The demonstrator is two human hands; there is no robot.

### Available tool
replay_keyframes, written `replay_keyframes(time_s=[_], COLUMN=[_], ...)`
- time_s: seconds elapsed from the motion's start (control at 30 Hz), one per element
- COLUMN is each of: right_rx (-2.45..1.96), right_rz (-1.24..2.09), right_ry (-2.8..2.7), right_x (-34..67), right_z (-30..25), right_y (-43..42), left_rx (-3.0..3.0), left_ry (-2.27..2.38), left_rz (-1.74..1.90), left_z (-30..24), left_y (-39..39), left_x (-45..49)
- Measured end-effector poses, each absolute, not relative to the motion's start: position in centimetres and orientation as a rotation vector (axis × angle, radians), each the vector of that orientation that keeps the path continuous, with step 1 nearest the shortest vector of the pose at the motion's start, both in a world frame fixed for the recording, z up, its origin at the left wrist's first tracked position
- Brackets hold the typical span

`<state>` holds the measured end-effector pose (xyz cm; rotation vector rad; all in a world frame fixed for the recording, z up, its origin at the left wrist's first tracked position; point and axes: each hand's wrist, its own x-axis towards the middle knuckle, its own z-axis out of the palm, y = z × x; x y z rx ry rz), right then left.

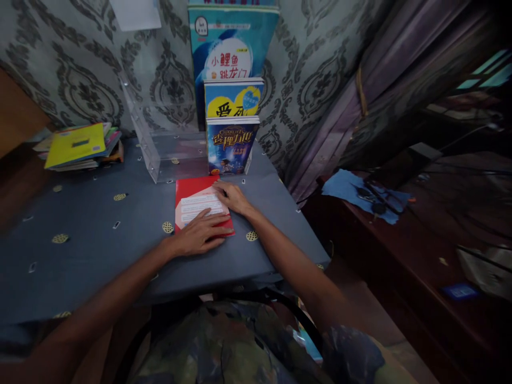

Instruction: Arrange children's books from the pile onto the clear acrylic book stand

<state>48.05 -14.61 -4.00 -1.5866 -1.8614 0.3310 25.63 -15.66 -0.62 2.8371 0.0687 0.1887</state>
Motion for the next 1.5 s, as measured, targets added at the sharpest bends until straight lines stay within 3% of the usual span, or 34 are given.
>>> replay_keyframes(time_s=[0.4, 0.6, 1.5], right_rx=[-1.594, -1.71, -1.368], right_rz=[0.261, 0.163, 0.206], right_ry=[-1.941, -1.987, -2.551], right_x=[47.7, 46.4, 34.0], right_z=[-3.5, -3.2, -2.2], right_y=[-15.1, -15.8, -24.9], left_rx=[2.77, 2.759, 2.73], left_ry=[0.596, 0.854, 0.787], left_rz=[0.524, 0.508, 0.554], left_z=[-3.2, -3.9, -4.5], left_y=[-7.3, -6.0, -5.7], left_x=[23.0, 22.4, 22.4])
